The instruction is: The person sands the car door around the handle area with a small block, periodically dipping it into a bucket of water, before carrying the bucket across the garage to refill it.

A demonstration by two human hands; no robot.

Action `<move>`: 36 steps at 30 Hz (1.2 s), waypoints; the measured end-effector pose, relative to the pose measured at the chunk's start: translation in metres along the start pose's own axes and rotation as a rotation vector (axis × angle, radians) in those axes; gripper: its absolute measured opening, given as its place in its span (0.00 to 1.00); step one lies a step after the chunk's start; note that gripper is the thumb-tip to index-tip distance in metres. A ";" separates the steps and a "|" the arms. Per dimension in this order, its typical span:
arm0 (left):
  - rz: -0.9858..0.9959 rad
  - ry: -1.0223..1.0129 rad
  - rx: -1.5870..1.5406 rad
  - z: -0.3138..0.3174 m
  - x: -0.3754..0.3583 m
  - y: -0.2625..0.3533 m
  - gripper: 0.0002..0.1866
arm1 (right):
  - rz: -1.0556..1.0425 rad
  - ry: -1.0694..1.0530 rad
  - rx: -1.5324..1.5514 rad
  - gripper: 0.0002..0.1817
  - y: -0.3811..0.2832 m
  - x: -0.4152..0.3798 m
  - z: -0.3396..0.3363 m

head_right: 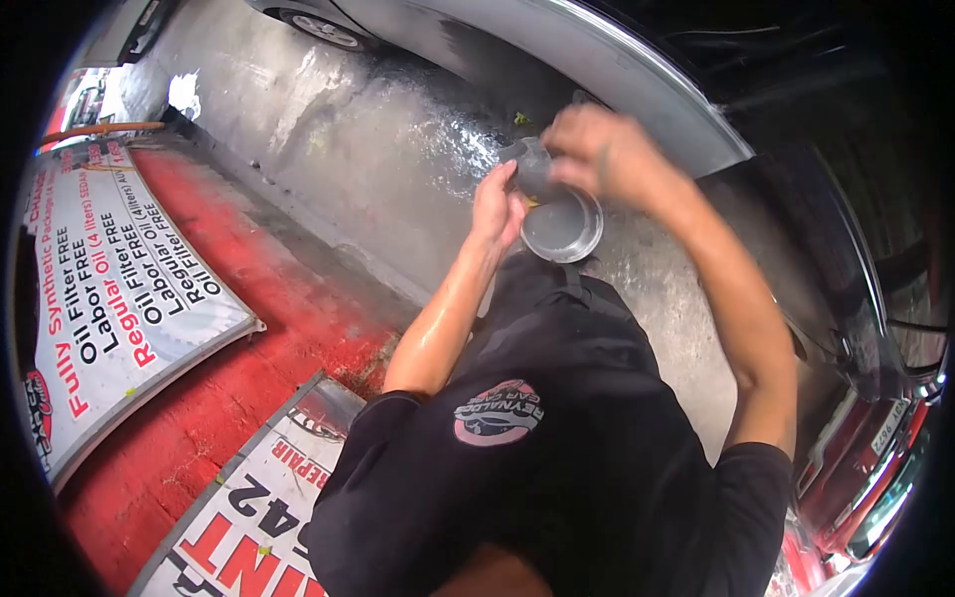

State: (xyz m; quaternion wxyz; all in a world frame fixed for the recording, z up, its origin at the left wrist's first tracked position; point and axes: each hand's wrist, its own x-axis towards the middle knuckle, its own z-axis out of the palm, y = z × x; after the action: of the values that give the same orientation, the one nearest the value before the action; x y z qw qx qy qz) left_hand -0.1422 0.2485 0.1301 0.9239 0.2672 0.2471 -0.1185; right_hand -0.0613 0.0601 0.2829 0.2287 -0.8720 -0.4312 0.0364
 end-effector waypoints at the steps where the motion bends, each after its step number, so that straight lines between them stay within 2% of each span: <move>1: -0.012 -0.065 -0.060 0.002 0.002 0.004 0.11 | 0.036 -0.109 -0.042 0.26 -0.012 -0.010 0.022; 2: -0.007 -0.065 -0.084 -0.001 0.004 0.004 0.11 | 0.027 -0.101 -0.062 0.27 -0.018 -0.018 0.042; 5: -0.006 -0.112 -0.014 0.010 -0.002 0.011 0.12 | 0.081 0.015 -0.097 0.19 -0.011 -0.031 0.070; 6: -0.002 -0.109 -0.017 0.013 -0.007 0.015 0.12 | 0.076 0.013 -0.096 0.19 -0.005 -0.034 0.074; 8: -0.005 -0.025 0.188 0.017 -0.014 0.020 0.17 | 0.141 0.166 0.221 0.14 0.004 -0.034 0.071; 9: 0.004 -0.028 0.181 0.022 -0.020 0.017 0.17 | 0.131 0.163 0.215 0.14 0.009 -0.037 0.066; 11: 0.560 0.321 0.986 0.030 -0.031 0.006 0.26 | 0.339 0.094 0.332 0.11 0.015 -0.038 0.053; 12: 0.855 0.297 1.161 0.028 -0.031 -0.002 0.25 | 0.346 0.069 0.363 0.11 0.020 -0.039 0.050; 13: 0.855 0.320 1.147 0.034 -0.031 -0.006 0.25 | 0.333 0.049 0.362 0.11 0.023 -0.040 0.046; 15: 0.726 -0.089 1.090 0.044 -0.032 -0.015 0.18 | 0.289 -0.078 0.447 0.10 0.027 -0.044 0.038; 16: 0.546 -0.025 0.889 0.048 -0.028 -0.032 0.14 | 0.249 -0.121 0.415 0.10 0.030 -0.042 0.039; 17: 0.556 -0.008 0.880 0.047 -0.023 -0.041 0.14 | 0.233 -0.134 0.414 0.10 0.037 -0.040 0.031; 19: 0.541 0.053 0.793 0.047 -0.012 -0.062 0.13 | 0.015 -0.360 0.124 0.11 0.053 -0.034 0.003; 20: 0.525 0.072 0.672 0.045 -0.005 -0.075 0.12 | -0.062 -0.195 0.096 0.14 0.064 -0.031 -0.009; 21: 0.521 0.090 0.652 0.046 -0.002 -0.084 0.12 | -0.050 0.008 0.125 0.14 0.067 -0.024 -0.030; 23: 0.435 0.195 0.513 0.046 0.003 -0.095 0.13 | 0.056 0.173 -0.124 0.14 0.090 -0.010 -0.068; 24: 0.400 0.191 0.476 0.028 0.016 -0.113 0.11 | 0.059 0.263 -0.150 0.18 0.104 -0.003 -0.076; 25: 0.398 0.201 0.460 0.019 0.027 -0.127 0.11 | 0.018 0.228 -0.305 0.21 0.119 0.000 -0.082; 27: 0.265 0.118 0.160 0.016 0.043 -0.154 0.10 | 0.033 0.137 -0.459 0.27 0.155 -0.003 -0.068; 28: 0.244 0.107 0.112 0.025 0.048 -0.158 0.10 | 0.029 0.124 -0.462 0.27 0.163 -0.006 -0.056; 30: 0.192 0.031 -0.038 0.036 0.066 -0.165 0.09 | 0.188 0.151 -0.309 0.34 0.174 -0.010 -0.033; 31: 0.145 -0.017 -0.109 0.041 0.074 -0.164 0.08 | 0.189 0.137 -0.312 0.34 0.173 -0.009 -0.030; 33: 0.145 -0.022 -0.170 0.044 0.105 -0.170 0.08 | 0.350 0.082 -0.442 0.38 0.162 -0.008 -0.027; 35: 0.138 -0.025 -0.237 0.049 0.135 -0.188 0.08 | 0.337 0.064 -0.494 0.38 0.155 -0.008 -0.024; 36: 0.156 0.008 -0.115 0.052 0.150 -0.198 0.10 | 0.344 0.070 -0.518 0.38 0.154 -0.008 -0.023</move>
State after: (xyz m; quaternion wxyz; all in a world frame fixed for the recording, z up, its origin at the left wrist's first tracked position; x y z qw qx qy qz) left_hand -0.0638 0.0431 0.0039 0.9431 0.2325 0.2357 -0.0307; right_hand 0.0529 -0.0349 0.2358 0.0041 -0.9622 -0.2642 -0.0665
